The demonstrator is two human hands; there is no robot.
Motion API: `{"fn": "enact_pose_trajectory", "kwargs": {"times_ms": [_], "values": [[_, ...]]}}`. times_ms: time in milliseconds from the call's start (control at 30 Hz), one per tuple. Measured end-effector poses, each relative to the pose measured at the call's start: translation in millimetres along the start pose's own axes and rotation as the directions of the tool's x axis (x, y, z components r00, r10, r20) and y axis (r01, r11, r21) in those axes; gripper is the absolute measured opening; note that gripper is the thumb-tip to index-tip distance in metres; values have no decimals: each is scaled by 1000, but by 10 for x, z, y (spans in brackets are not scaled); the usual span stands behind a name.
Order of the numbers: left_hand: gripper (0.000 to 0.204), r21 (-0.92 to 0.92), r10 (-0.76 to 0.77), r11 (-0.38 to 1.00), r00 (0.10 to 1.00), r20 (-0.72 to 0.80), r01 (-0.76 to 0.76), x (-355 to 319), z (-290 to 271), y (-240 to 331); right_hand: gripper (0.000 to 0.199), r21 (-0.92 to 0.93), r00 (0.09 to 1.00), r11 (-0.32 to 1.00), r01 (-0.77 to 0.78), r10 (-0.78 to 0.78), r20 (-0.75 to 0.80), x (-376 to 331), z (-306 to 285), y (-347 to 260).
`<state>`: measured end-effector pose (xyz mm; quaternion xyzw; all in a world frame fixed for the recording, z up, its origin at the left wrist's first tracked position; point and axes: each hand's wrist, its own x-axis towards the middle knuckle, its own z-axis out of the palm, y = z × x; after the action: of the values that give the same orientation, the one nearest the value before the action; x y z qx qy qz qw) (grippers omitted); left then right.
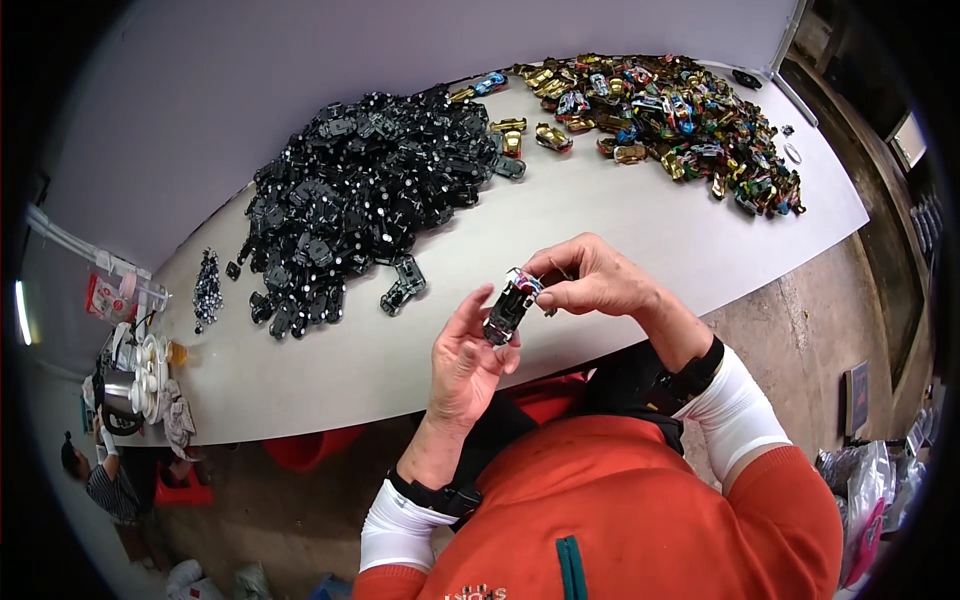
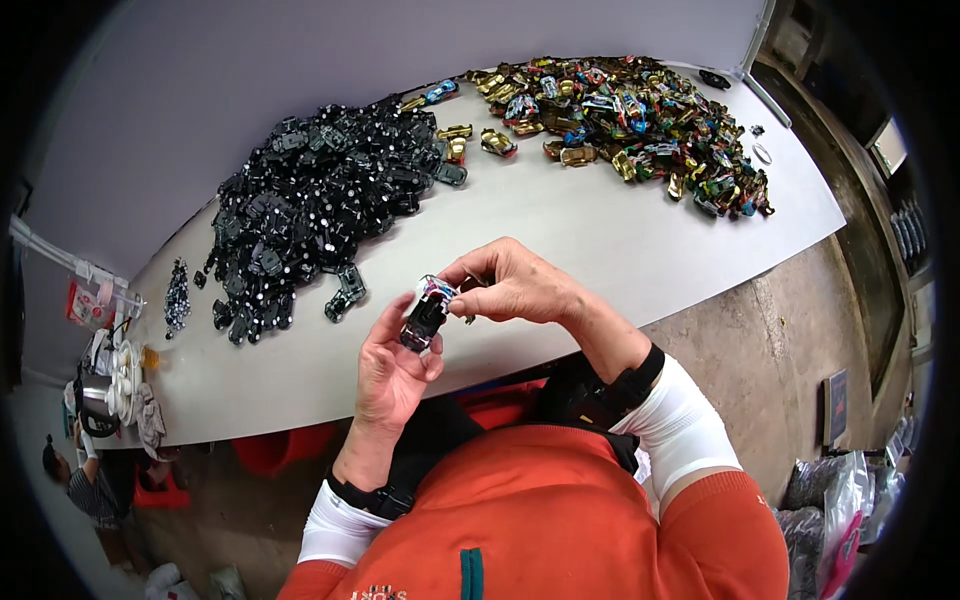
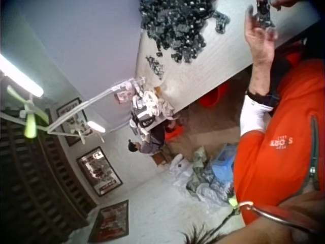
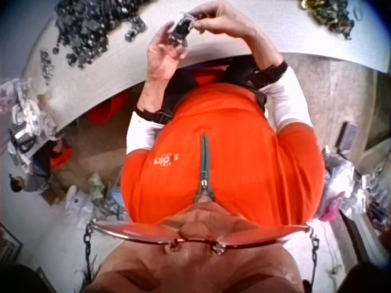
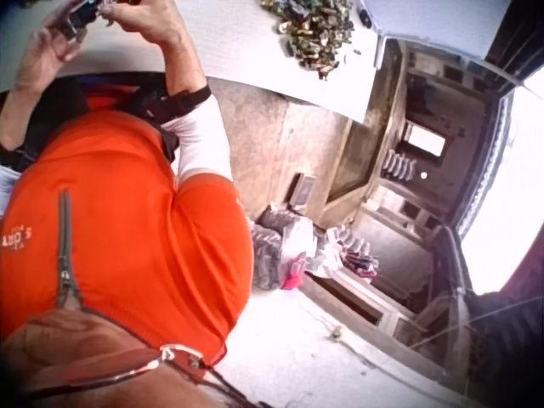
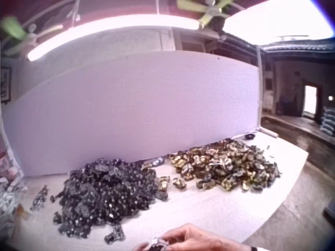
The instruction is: The person assembles small toy cars by hand at a white table. They pick up a black car chassis and a colored body, fit the two parts together, and place the completed car on the table. This process is repeated continuously with different colored bodies.
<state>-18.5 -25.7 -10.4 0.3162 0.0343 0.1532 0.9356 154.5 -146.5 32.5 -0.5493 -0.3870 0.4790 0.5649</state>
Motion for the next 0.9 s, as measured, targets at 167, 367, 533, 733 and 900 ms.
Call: {"fn": "enact_pose_trajectory", "kwargs": {"times_ms": [167, 367, 533, 733, 900], "values": [[53, -19, -424, 902, 892, 157, 432, 0, -204, 94, 30, -345, 955, 926, 153, -49, 292, -32, 41, -246], [40, -149, -316, 930, 939, 137, 334, 40, -185, 38, 28, -42, 958, 968, 248, -251, -139, -144, 108, -77], [37, -31, -99, 995, 995, -2, 99, 95, -170, 61, 24, -45, 894, 965, 257, -255, -368, -247, 336, 189], [36, 129, -15, 991, 996, -87, 26, 81, -156, 22, 23, -173, 891, 964, 201, -253, -378, -274, 438, 179], [35, 182, 10, 983, 994, -113, 11, 76, -112, -7, 23, -208, 897, 959, 194, -259, -358, -258, 458, 190]]}}
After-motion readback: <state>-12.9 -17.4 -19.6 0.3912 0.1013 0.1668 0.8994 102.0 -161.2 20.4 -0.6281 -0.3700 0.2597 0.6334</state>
